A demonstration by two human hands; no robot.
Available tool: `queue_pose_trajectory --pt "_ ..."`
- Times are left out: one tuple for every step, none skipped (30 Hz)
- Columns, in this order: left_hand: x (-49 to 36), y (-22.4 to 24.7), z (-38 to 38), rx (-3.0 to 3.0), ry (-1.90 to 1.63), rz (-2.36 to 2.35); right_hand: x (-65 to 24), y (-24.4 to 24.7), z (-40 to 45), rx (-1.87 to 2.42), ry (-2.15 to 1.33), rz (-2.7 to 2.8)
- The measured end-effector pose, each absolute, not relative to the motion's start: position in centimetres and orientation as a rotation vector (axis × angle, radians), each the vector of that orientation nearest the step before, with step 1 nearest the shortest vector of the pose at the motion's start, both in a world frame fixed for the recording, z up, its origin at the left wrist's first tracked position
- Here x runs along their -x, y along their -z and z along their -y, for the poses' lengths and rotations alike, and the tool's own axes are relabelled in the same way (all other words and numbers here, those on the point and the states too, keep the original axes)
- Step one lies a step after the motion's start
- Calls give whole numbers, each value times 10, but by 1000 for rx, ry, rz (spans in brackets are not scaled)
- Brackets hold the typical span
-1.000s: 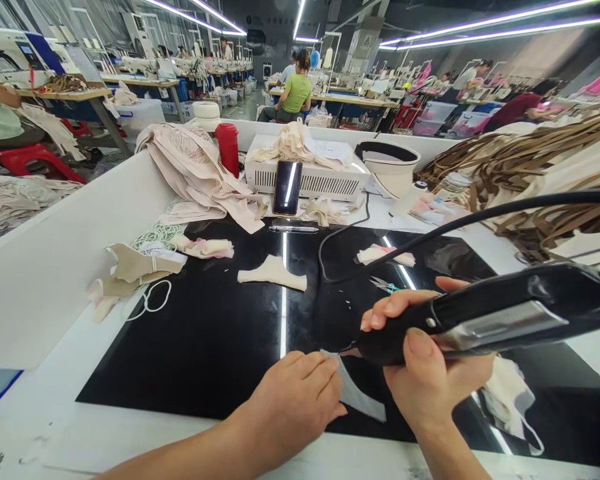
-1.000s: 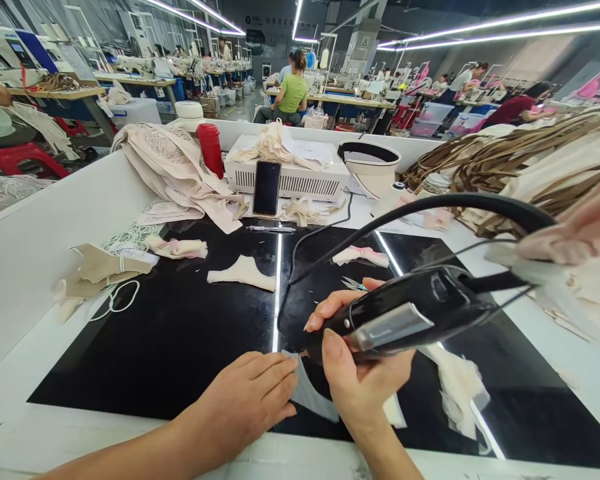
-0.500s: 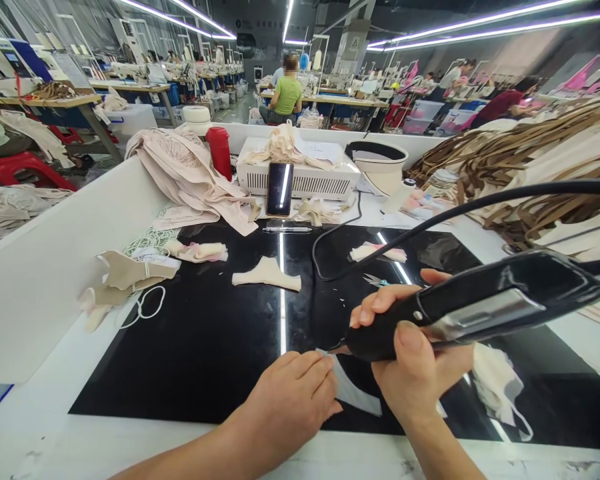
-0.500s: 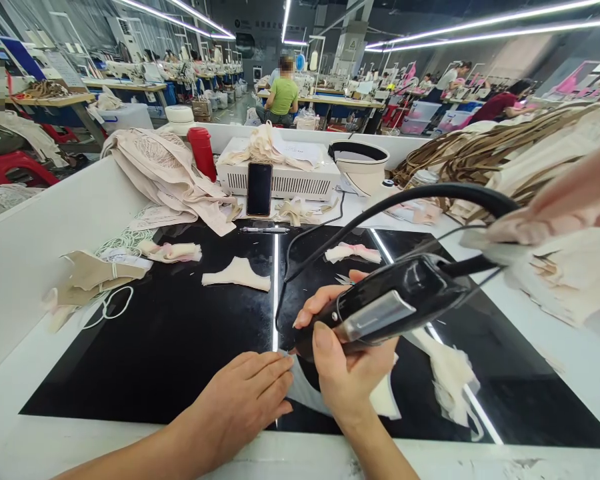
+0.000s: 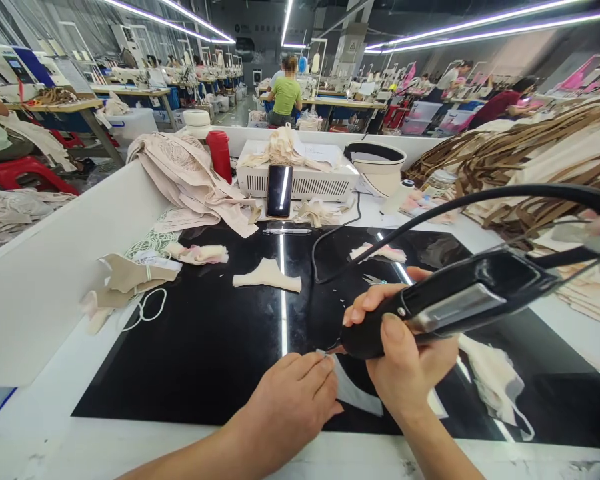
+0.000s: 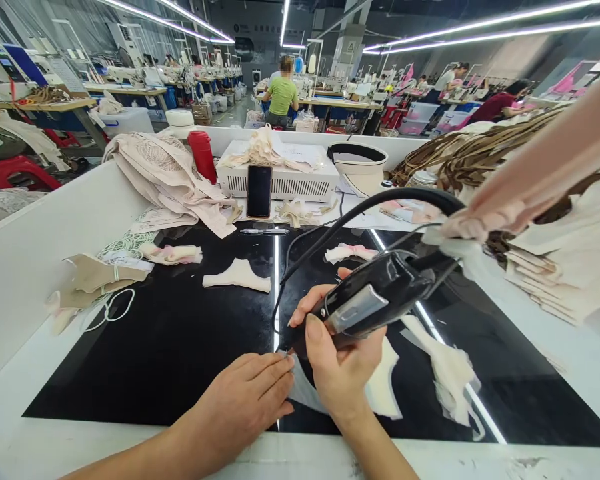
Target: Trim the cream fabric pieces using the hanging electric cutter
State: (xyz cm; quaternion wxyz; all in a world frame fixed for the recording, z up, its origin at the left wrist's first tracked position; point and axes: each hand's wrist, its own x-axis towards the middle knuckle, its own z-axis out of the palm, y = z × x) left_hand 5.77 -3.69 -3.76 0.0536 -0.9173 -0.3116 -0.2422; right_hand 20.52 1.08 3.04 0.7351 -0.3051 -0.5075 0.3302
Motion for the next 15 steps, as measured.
queue_pose_trajectory --pt "-58 38 37 2783 742 947 -204 -31 -11 661 -731 1107" --pt "-58 38 37 2776 756 946 -203 -31 -11 650 -735 1101" --pt "-58 38 37 2771 770 945 -202 -31 -11 641 -742 1095" --pt "-58 38 36 2767 781 946 -201 -31 -11 632 -751 1093" --pt "-58 37 36 2767 788 946 -200 -31 -11 624 -761 1093" --pt "-58 37 36 2769 787 946 -199 -31 -11 623 -771 1095" --pt "-58 37 36 2774 782 946 -198 -30 -11 625 -776 1094" --pt "-58 37 36 2776 779 946 -197 -29 -11 629 -780 1092" --pt "-58 37 35 2774 781 946 -196 -29 -11 631 -782 1089" --pt "-58 37 35 2767 789 942 -195 -28 -12 632 -783 1087" --pt "-58 37 35 2759 795 940 -195 -28 -12 631 -789 1086" --pt "-58 38 35 2754 799 937 -195 -28 -12 625 -797 1088" --pt "-57 38 35 2751 800 934 -196 -29 -13 617 -802 1093" --pt "-57 39 35 2754 792 929 -197 -30 -12 613 -804 1098" --pt "-56 39 35 2764 780 924 -199 -32 -12 612 -796 1103"
